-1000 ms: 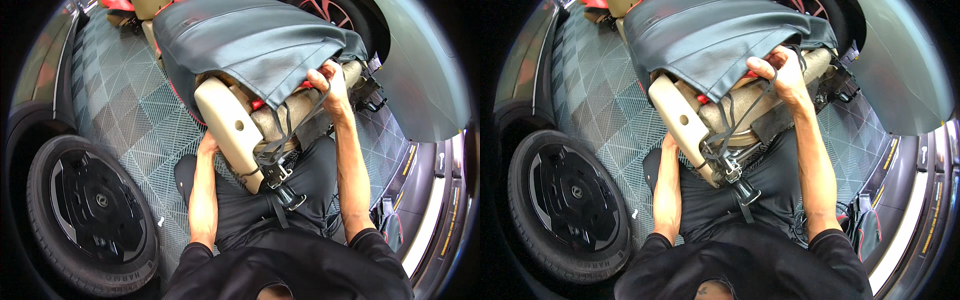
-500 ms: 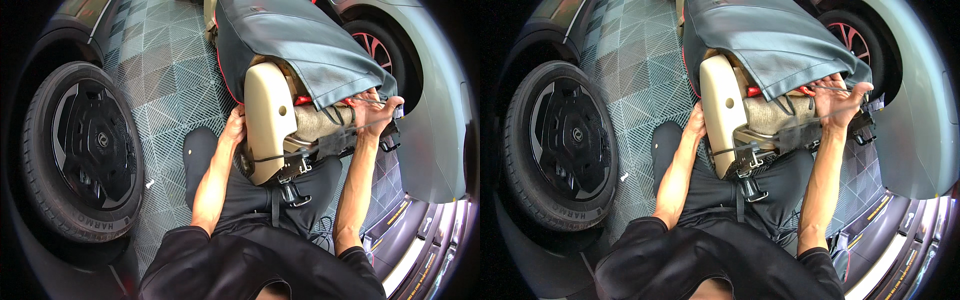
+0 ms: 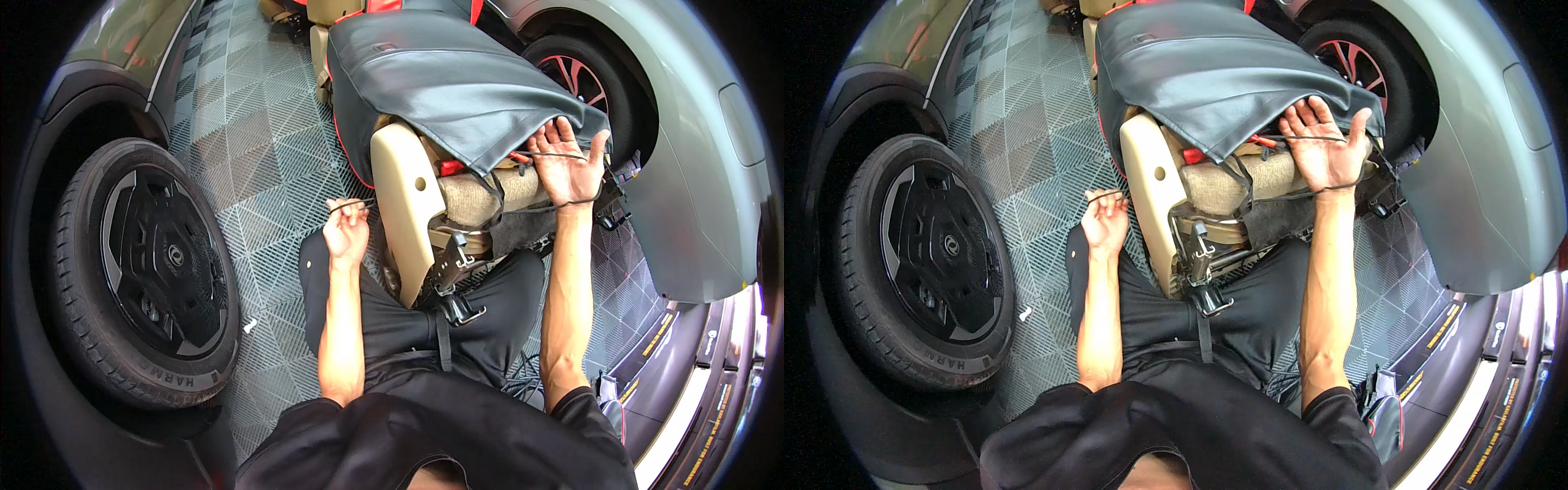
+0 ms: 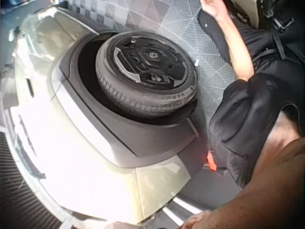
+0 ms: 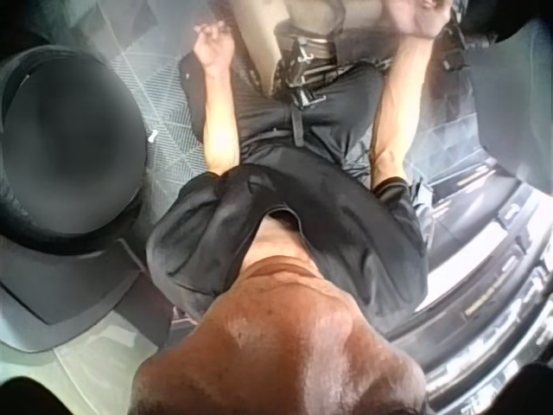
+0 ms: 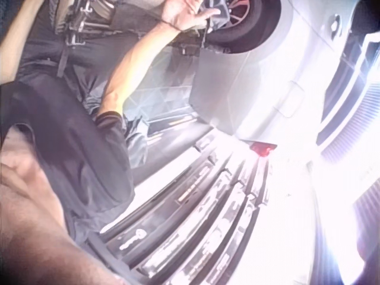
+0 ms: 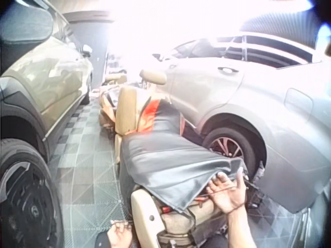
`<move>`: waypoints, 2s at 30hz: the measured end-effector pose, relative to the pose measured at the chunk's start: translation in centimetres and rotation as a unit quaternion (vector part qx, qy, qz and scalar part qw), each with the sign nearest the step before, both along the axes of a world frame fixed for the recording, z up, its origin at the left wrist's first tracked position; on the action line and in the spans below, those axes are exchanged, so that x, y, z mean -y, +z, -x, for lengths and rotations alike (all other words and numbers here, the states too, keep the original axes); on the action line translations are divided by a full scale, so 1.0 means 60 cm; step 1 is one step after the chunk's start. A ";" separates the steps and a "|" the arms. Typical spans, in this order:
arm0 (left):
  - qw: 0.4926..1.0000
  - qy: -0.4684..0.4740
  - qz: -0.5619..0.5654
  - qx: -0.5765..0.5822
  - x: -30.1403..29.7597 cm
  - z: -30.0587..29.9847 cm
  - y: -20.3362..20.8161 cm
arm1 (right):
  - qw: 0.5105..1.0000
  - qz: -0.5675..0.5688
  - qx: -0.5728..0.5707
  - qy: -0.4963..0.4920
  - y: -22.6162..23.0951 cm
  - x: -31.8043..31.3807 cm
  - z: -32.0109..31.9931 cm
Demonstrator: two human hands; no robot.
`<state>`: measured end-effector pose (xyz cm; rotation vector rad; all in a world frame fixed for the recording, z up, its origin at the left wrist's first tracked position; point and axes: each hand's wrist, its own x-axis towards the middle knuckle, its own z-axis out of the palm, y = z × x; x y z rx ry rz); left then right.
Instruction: The person removes a black and red leather seat cover from a car seat. They unclip fasteners, pull the cover off the seat cushion and backrest, and set the cover aside, leaving the seat frame exposed.
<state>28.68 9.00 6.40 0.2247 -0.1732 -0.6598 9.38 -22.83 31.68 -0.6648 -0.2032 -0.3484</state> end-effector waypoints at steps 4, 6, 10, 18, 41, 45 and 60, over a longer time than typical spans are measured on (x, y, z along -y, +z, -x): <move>0.961 0.087 0.066 -0.256 0.019 0.046 0.024 | 0.992 0.105 -0.050 -0.055 0.042 -0.016 0.044; 0.959 0.093 0.097 -0.249 0.007 0.028 0.019 | 0.973 0.167 -0.126 -0.101 0.072 -0.020 0.075; 0.999 0.001 0.028 -0.025 -0.038 -0.002 0.054 | 0.891 0.332 -0.269 -0.153 0.154 -0.003 0.136; 0.937 -0.104 -0.247 0.223 -0.137 -0.102 0.030 | 0.942 0.310 0.048 -0.123 0.312 -0.054 0.055; 0.995 -0.013 0.013 0.093 -0.217 -0.045 0.154 | 0.784 0.545 -0.058 -0.291 0.332 -0.109 -0.105; 0.988 0.102 0.115 -0.029 -0.218 -0.020 0.075 | 0.775 0.582 -0.033 -0.244 0.310 -0.136 -0.129; 0.974 0.179 0.132 -0.032 -0.256 -0.014 0.105 | 0.757 0.643 -0.103 -0.055 0.181 -0.307 -0.179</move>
